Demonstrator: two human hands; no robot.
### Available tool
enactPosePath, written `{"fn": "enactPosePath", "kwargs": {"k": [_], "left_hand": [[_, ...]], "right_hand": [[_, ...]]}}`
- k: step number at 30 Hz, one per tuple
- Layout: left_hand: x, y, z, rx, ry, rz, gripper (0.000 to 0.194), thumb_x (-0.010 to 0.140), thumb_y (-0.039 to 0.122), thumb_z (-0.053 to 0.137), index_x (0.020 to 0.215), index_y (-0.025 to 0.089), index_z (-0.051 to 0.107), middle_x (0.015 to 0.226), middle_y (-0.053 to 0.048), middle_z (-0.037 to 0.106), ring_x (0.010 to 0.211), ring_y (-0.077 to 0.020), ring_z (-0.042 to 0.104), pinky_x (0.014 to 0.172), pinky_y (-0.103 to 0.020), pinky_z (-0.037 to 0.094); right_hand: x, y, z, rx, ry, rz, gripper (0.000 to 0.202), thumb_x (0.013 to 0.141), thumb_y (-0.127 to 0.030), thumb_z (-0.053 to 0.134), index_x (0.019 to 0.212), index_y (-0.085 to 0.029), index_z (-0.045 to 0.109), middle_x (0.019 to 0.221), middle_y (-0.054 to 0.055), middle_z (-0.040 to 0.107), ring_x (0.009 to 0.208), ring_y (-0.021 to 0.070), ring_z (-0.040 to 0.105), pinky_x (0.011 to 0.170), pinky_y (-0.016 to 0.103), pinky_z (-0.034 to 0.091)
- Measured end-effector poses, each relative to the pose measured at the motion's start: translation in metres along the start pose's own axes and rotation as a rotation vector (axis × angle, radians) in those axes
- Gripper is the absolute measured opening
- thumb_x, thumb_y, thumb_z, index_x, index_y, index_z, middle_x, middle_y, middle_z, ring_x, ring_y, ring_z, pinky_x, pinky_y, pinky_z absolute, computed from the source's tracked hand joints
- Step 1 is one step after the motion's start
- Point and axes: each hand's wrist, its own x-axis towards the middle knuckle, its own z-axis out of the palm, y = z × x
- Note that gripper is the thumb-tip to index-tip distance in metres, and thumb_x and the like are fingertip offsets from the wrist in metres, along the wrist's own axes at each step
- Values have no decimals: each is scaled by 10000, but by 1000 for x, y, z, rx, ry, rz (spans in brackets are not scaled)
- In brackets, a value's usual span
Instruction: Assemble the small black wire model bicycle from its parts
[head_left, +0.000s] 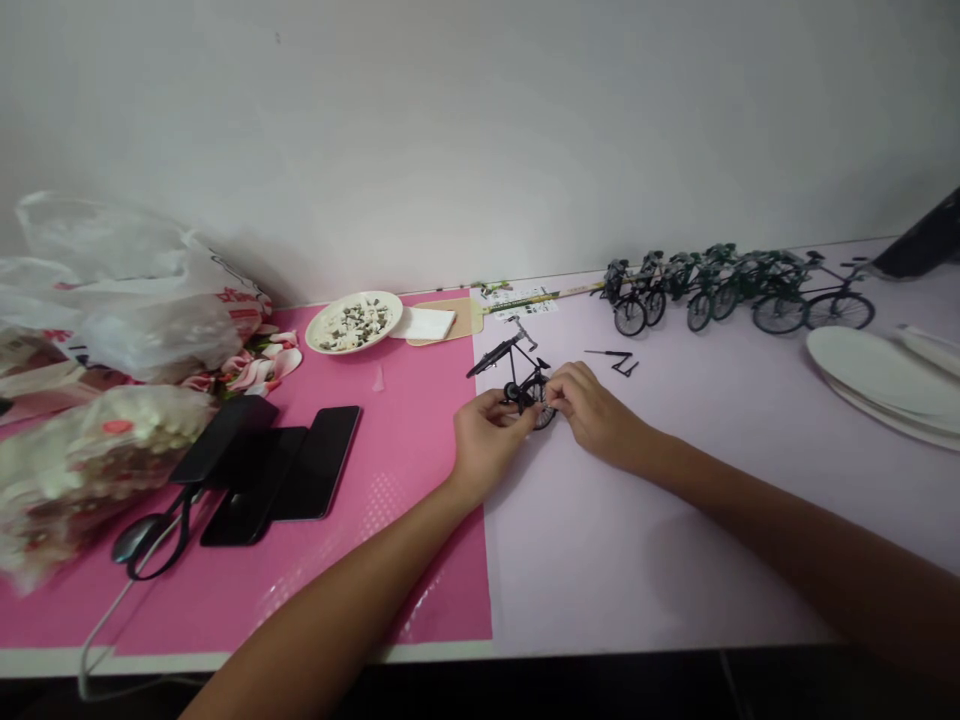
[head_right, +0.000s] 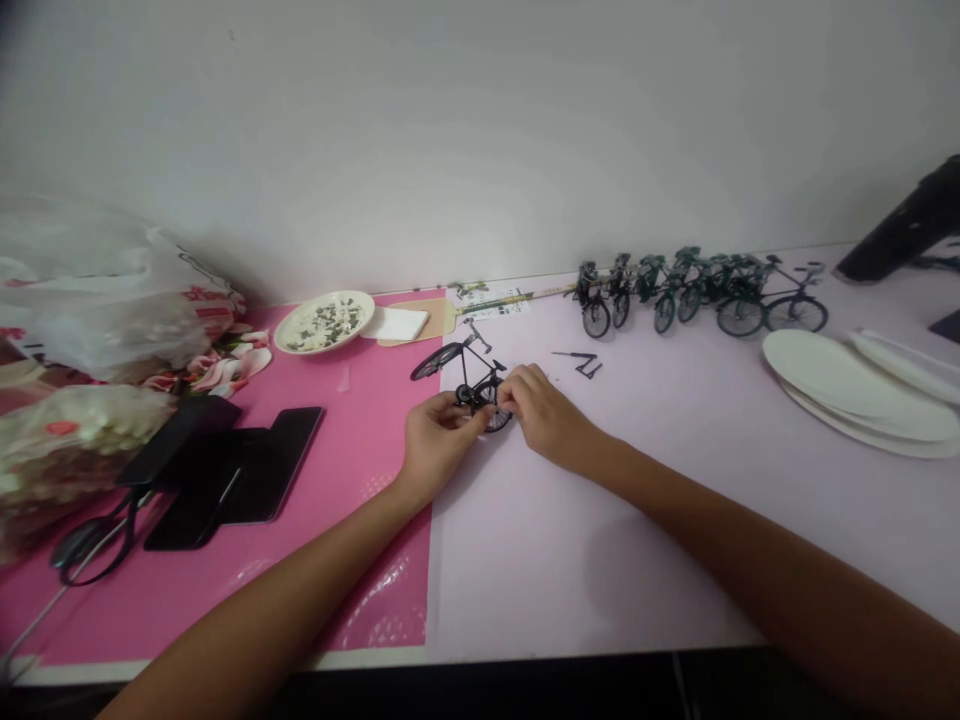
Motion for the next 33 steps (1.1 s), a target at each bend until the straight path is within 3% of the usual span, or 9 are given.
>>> {"fn": "enactPosePath", "kwargs": {"k": [13, 33], "left_hand": [[2, -3, -1, 5, 10, 6, 268, 676, 322, 898, 784, 142, 730, 722, -39, 740, 583, -121, 642, 538, -210, 494], [-1, -1, -2, 34, 8, 33, 247, 686, 312, 893, 799, 142, 755, 764, -59, 765, 596, -132, 648, 557, -233, 508]], "right_hand": [[3, -12, -8, -5, -22, 70, 120, 1074, -232, 440, 977, -236, 511, 967, 82, 596, 946, 265, 541, 847, 447, 472], [1, -17, -10, 5, -34, 126, 134, 1031, -215, 490, 910, -236, 544, 868, 53, 603, 861, 228, 556, 731, 379, 476]]}}
